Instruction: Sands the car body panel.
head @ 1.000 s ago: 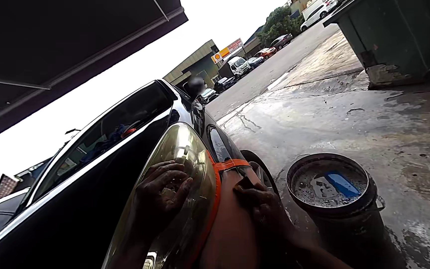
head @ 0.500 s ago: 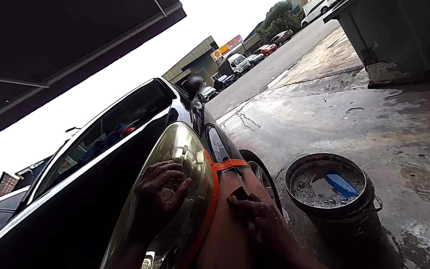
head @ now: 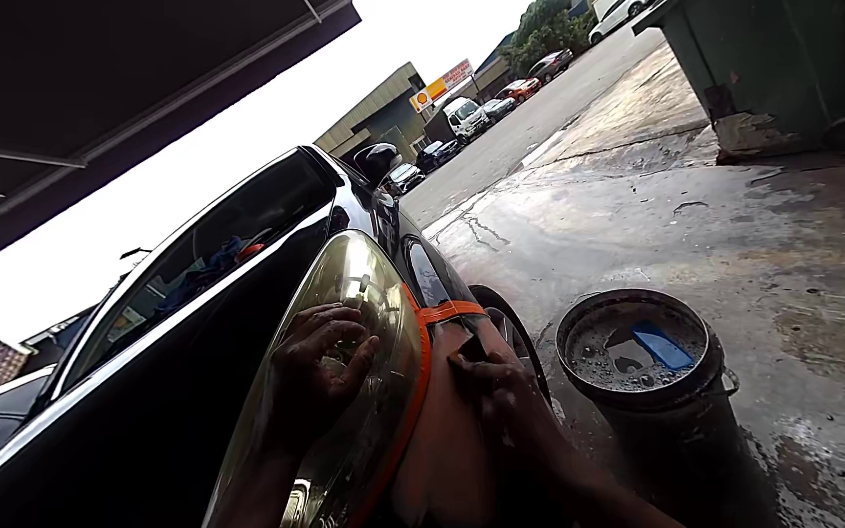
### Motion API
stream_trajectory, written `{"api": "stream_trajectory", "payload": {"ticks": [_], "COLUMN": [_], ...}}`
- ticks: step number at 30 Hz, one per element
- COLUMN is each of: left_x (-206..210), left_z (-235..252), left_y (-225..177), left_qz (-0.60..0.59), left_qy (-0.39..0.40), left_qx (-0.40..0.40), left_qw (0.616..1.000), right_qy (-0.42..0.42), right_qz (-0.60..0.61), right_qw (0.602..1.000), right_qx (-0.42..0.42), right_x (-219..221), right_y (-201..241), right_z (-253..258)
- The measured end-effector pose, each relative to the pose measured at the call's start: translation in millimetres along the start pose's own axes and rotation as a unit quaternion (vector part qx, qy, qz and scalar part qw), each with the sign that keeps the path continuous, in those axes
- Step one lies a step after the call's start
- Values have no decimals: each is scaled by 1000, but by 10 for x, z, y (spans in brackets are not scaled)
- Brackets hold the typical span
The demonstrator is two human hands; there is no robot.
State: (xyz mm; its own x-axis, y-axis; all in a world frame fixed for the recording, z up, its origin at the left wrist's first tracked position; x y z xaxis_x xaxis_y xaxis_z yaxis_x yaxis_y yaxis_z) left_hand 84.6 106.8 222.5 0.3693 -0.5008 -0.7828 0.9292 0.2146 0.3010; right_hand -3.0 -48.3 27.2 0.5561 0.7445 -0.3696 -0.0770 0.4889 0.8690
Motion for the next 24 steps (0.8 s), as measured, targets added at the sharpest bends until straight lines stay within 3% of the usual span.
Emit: {"api": "stream_trajectory", "payload": {"ticks": [2,6,10,15,19,22,24], "left_x": [-7,-3,-22,-13,3,15,-2], "left_z": [22,-26,5,-48,-16,-50,-48], "left_y": [13,-2,15,-11,4,-18,-15], "left_qz": [2,5,8,-3,7,3,0], "left_qy": [-6,5,0,5,4,9,10], "left_qx": [2,-2,2,-6,0,-1,-2], "left_qw": [1000,1000,1000,1000,1000,1000,1000], "right_qy": [-34,4,-23,-4,-35,-18,-19], "right_qz": [-4,1,8,26,6,36,29], "right_qw": [998,999,999,998,999,998,998], "right_qx": [-45,34,-46,49,-40,44,49], "right_x": [33,-167,80,-144,91,-141,-95], "right_y": [-38,-53,-17,-89,-83,-179,-176], "right_z": [-78,346,-119,289,-142,251,187]}}
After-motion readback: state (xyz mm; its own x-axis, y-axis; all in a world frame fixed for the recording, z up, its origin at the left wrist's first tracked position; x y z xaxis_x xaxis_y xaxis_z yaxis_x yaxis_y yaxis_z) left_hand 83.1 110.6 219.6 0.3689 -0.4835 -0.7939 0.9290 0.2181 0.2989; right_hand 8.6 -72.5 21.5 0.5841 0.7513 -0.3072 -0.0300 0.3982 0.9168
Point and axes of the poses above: each hand's wrist, its own z-axis towards the middle knuckle, its own x-axis out of the palm, y = z × x, the point moved 7 cm from there along z, towards the middle knuckle, and after that the axes turned 13 degrees about y, right-handed, at the moved point
